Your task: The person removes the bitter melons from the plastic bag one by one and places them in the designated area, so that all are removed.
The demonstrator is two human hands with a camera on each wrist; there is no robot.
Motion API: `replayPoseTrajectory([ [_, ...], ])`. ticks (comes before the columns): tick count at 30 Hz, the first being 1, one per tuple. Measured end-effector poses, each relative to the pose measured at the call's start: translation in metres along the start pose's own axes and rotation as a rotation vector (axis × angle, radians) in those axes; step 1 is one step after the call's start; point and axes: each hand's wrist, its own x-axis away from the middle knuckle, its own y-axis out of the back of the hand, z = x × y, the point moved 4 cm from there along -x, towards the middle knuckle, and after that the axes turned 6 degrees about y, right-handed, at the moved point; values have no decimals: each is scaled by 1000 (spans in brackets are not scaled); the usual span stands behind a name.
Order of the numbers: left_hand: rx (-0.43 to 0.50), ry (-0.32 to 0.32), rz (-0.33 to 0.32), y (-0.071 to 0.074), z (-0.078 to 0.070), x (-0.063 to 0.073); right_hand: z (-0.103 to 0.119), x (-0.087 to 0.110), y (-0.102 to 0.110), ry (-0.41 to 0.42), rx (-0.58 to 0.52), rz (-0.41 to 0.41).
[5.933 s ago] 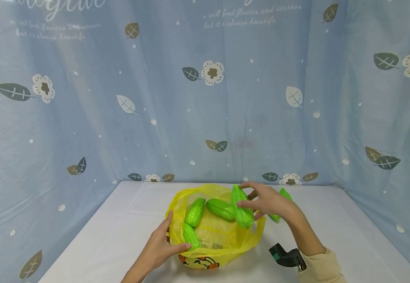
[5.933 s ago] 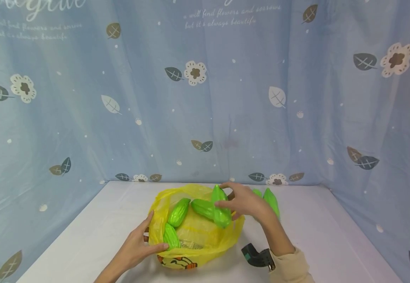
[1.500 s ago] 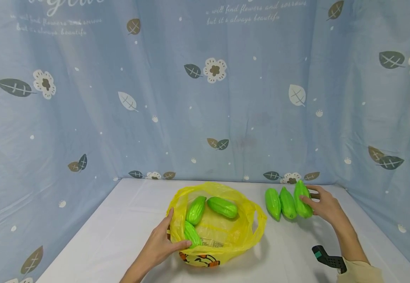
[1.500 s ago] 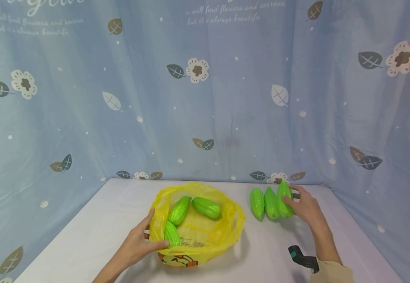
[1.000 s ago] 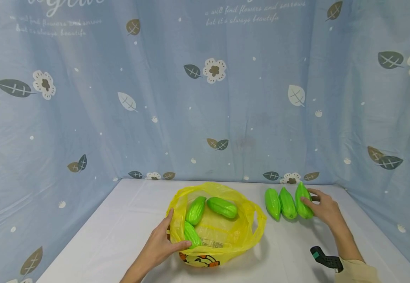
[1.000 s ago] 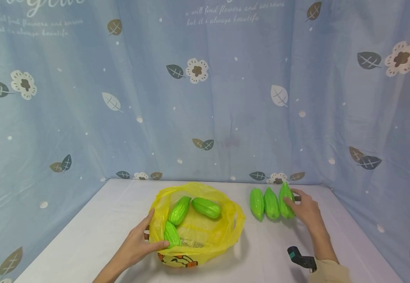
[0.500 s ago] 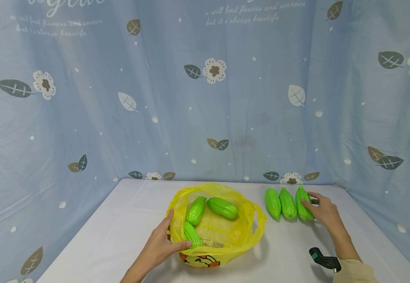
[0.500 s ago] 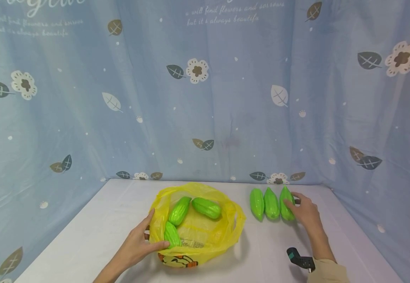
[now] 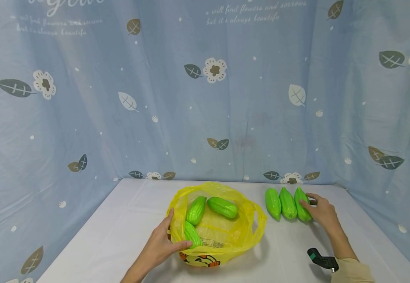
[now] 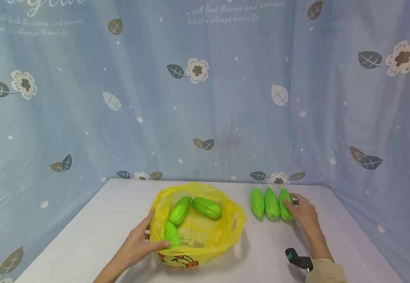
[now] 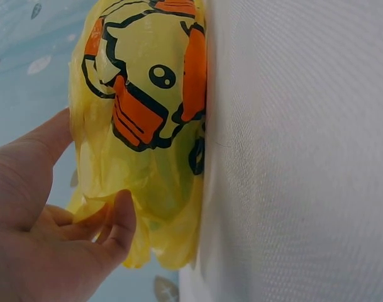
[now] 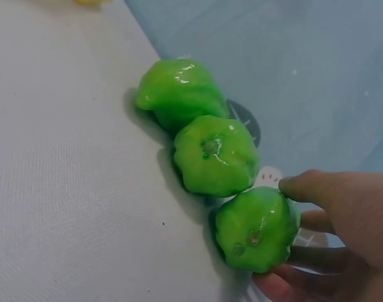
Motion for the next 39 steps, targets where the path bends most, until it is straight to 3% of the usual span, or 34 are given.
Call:
replayPoseTrajectory([
  [16,-16,-6,-1,-1,-1,1,-1,1,-2,-19,-13,10],
  [39,-5,6,1,1,0,0,11,6,13,-7,-22,15],
])
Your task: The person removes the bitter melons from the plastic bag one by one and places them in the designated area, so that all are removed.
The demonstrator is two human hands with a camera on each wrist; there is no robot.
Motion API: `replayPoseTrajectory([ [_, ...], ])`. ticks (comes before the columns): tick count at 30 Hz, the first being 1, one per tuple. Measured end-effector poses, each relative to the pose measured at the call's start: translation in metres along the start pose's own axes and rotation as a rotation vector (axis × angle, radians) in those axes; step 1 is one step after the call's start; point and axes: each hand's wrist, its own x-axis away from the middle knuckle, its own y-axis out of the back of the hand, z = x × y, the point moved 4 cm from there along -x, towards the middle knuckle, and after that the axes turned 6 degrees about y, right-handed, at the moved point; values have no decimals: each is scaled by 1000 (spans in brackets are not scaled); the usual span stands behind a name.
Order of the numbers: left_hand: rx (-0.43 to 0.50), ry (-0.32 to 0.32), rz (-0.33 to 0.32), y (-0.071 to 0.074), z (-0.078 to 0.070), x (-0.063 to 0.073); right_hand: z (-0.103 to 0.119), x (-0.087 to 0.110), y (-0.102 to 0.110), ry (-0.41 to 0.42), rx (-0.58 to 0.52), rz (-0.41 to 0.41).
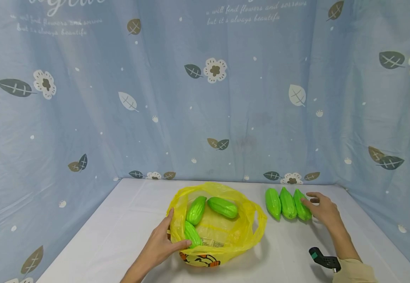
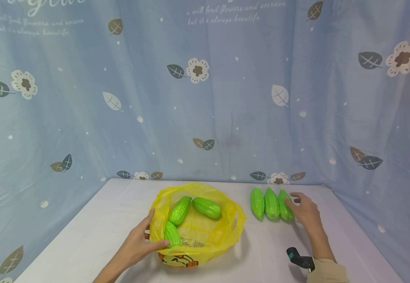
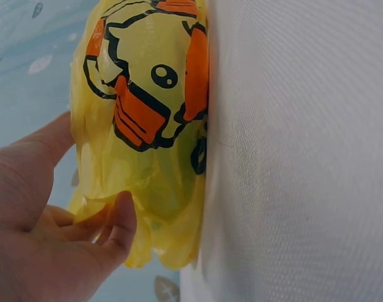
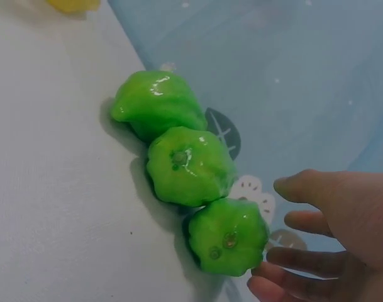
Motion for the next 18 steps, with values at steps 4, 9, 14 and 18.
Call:
replayPoseTrajectory([
  [4,3,7,-1,0,0,0,3,1,2,21,4,-9],
  [9,17,8,9,1,-1,0,8,2,5,44,6,-28],
  [14,51,30,40,2,0,-1,12,2,7,68,16,-57],
  [18,77,49,60,3,1,-1,18,3,11,83,19,-70],
])
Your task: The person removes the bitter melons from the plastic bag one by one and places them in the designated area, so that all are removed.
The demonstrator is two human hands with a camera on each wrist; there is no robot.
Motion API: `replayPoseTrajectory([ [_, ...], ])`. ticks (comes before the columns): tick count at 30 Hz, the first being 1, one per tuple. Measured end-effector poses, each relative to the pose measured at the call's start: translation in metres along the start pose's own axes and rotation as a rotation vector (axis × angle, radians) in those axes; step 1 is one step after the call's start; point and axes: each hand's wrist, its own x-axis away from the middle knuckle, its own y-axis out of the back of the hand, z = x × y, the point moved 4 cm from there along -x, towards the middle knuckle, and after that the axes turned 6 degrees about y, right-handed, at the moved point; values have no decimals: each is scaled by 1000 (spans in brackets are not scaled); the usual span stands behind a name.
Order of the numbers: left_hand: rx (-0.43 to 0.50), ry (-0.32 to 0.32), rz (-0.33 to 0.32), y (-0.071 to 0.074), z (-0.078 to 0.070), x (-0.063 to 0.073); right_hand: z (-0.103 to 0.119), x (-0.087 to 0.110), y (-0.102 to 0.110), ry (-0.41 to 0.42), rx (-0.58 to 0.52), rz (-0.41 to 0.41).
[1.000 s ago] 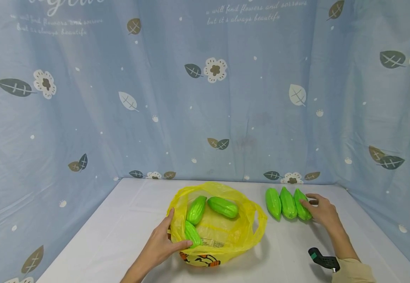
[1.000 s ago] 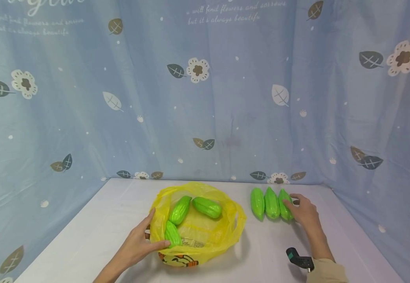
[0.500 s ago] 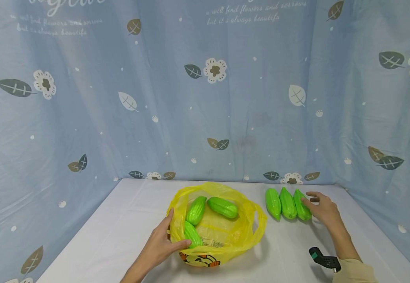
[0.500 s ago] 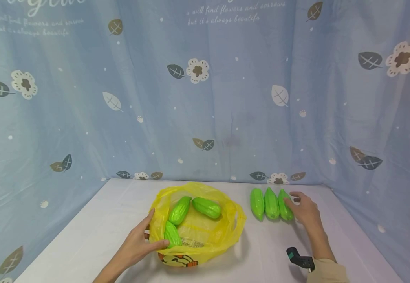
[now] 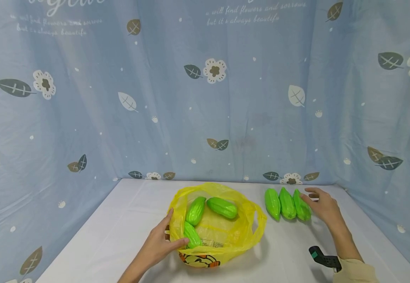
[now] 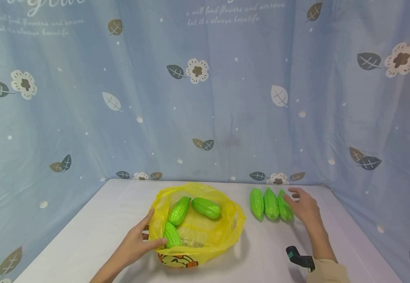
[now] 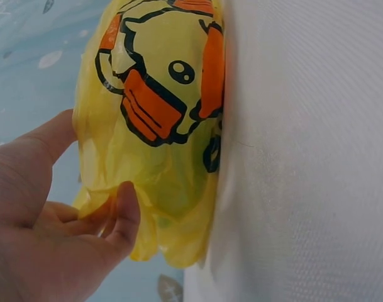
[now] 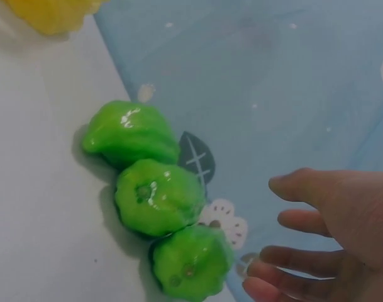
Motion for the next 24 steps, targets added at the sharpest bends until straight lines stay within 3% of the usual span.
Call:
replayPoseTrajectory([
  [8,15,6,3,2,-2,1,14,1,7,52,22,-23],
  [14,16,21,28,3,-2,3,29,2,15,66,27,13],
  [24,30,15,48,3,-1,2,68,9,25,125,39,41],
])
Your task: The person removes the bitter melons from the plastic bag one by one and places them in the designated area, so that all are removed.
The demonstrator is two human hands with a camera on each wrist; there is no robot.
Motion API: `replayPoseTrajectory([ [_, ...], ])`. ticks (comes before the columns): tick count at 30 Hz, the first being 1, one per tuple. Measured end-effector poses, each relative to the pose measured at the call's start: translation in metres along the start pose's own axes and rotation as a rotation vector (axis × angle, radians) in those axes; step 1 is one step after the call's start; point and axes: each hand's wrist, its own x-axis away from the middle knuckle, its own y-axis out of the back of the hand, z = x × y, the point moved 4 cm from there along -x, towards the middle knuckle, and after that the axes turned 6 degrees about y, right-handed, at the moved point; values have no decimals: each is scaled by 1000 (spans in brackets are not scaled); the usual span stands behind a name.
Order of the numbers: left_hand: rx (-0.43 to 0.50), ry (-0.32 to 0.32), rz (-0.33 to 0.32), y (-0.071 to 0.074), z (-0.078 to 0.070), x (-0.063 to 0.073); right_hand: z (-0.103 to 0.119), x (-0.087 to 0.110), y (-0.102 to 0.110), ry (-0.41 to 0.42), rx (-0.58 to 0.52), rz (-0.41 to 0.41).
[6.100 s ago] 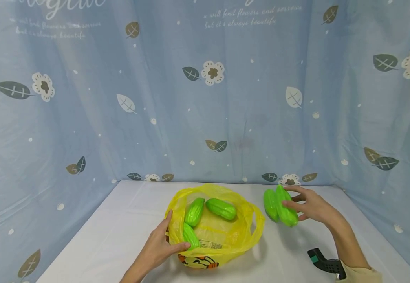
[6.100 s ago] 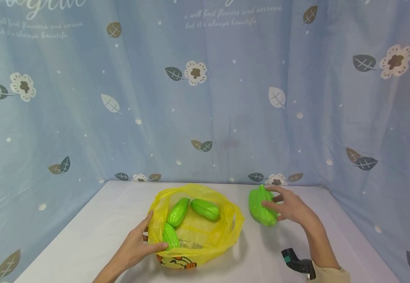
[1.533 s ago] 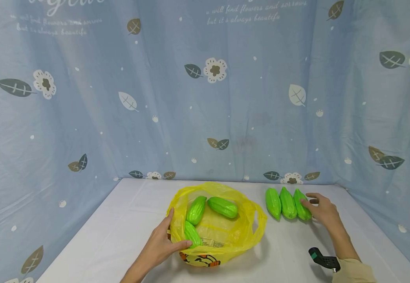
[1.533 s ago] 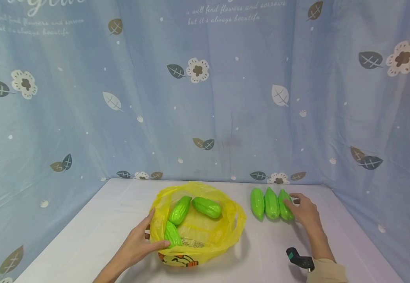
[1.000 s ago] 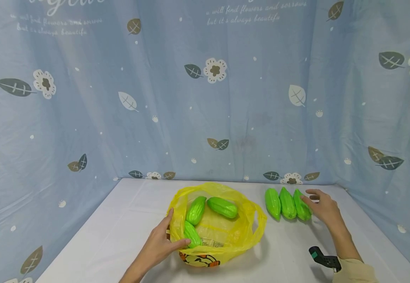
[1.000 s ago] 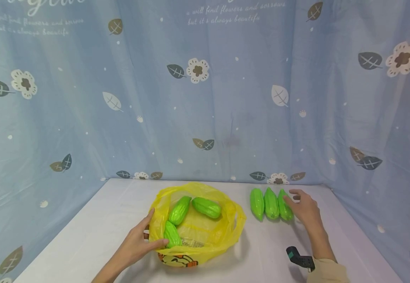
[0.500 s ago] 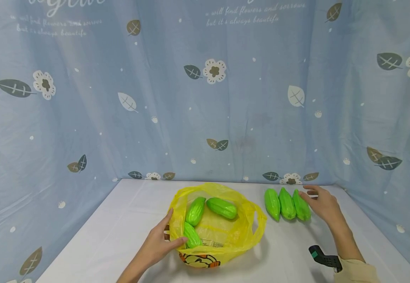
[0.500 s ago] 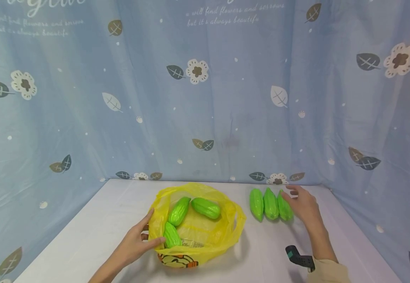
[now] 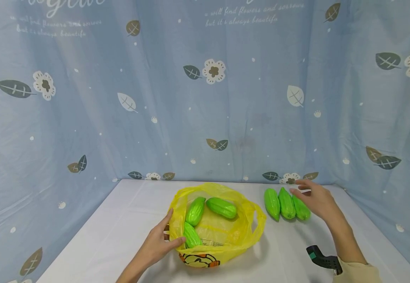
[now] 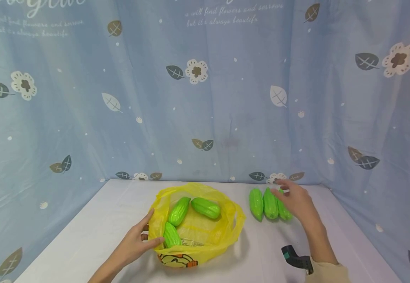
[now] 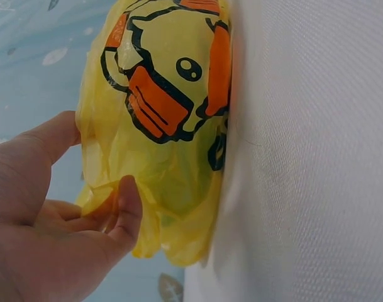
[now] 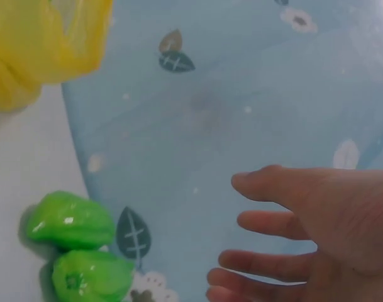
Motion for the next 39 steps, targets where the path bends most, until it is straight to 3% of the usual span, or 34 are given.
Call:
replayPoseTrajectory([
  [13,2,4,7,-2,-2,-1,42,10,3,89,-11,29],
  [20,-17,23,-1,-1,-2,-2,62,12,-6,119,-28,54],
  [39,-7,24,-24,0,0,-1,93,14,-23,190,-84,122],
])
